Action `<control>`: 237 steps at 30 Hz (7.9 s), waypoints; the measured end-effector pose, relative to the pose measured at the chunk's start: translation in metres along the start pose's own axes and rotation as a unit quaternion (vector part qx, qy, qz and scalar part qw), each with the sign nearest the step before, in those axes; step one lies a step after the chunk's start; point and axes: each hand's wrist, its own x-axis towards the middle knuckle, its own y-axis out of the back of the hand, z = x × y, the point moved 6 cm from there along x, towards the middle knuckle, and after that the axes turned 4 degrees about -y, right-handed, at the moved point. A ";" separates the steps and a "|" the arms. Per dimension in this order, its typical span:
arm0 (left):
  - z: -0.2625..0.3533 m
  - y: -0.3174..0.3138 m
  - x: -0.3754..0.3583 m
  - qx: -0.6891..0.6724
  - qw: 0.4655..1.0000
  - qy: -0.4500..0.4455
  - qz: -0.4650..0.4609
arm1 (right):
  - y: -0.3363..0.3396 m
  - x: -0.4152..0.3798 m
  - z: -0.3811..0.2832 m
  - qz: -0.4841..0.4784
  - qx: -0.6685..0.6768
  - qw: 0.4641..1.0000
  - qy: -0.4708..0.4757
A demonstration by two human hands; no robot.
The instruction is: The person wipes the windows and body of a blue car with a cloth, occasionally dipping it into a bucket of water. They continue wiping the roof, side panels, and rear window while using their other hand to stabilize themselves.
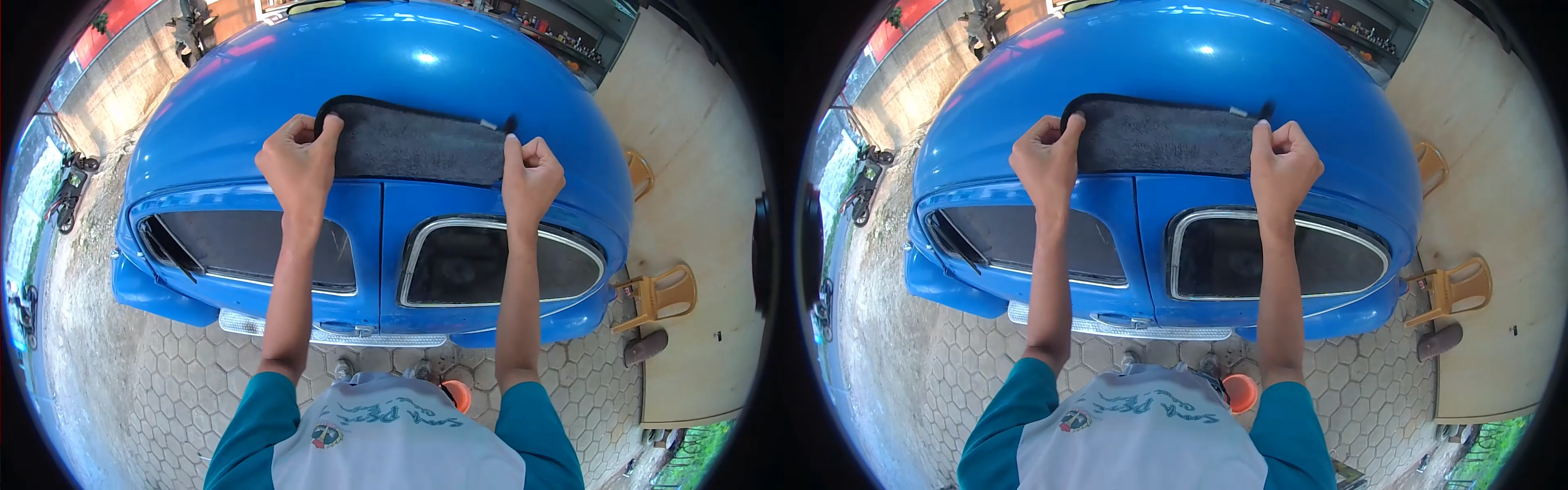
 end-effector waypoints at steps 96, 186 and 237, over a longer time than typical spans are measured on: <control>-0.484 0.050 -0.565 0.171 0.448 0.543 -0.689 | 0.155 0.034 0.128 -0.014 -0.417 0.908 0.041; -0.696 0.383 -0.320 0.149 0.655 0.592 -0.446 | -0.336 -0.179 -0.246 -0.236 -0.303 0.879 0.283; -0.916 0.596 -0.216 0.134 0.549 0.655 -0.503 | -0.574 -0.343 -0.405 -0.267 -0.352 0.834 0.332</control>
